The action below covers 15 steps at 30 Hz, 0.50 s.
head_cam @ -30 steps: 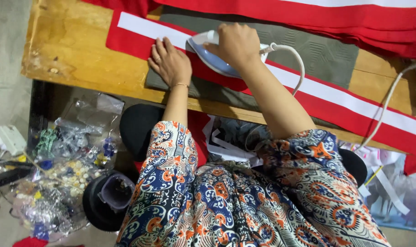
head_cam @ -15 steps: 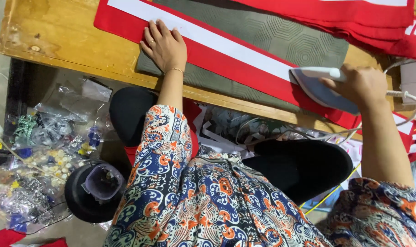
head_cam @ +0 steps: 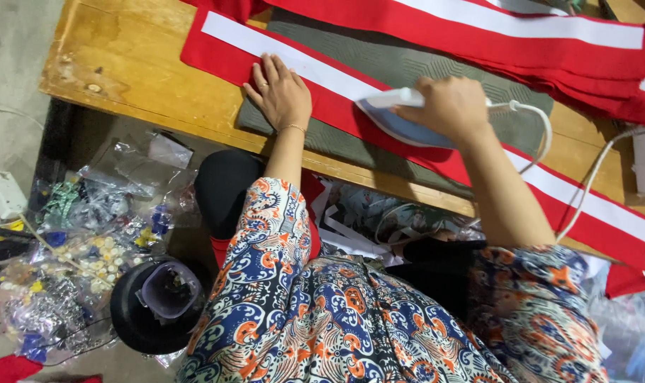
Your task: The person irons a red and white striped fabric on a low wooden table. They repeatedly fold the fabric, align a white strip, and press it with an iron, then reposition and iron additional sections.
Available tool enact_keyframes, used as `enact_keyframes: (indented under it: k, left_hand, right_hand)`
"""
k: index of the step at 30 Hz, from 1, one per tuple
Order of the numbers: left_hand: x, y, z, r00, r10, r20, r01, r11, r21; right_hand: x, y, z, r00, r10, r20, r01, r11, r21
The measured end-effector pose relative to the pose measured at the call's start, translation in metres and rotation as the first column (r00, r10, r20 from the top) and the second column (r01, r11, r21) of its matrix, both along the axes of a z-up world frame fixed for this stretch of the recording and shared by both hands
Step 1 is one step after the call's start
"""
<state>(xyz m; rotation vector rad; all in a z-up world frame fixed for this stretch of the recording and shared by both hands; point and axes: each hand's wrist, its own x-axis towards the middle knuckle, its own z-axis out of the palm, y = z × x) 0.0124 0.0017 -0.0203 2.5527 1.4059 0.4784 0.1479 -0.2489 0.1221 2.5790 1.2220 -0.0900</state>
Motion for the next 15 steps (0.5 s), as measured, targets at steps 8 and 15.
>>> enact_keyframes:
  k: [8,15]
  left_hand:
    - [0.003,0.001,-0.011,1.0,-0.018,-0.018,0.018,1.0,0.013]
    - [0.001,0.002,0.0,1.0,-0.01,0.02,0.01,1.0,-0.012]
  right_hand:
    - [-0.013,0.12,-0.029,0.998,-0.055,-0.028,0.061,0.937,0.345]
    - [-0.013,0.089,-0.03,0.996,-0.082,-0.033,0.088,0.948,0.307]
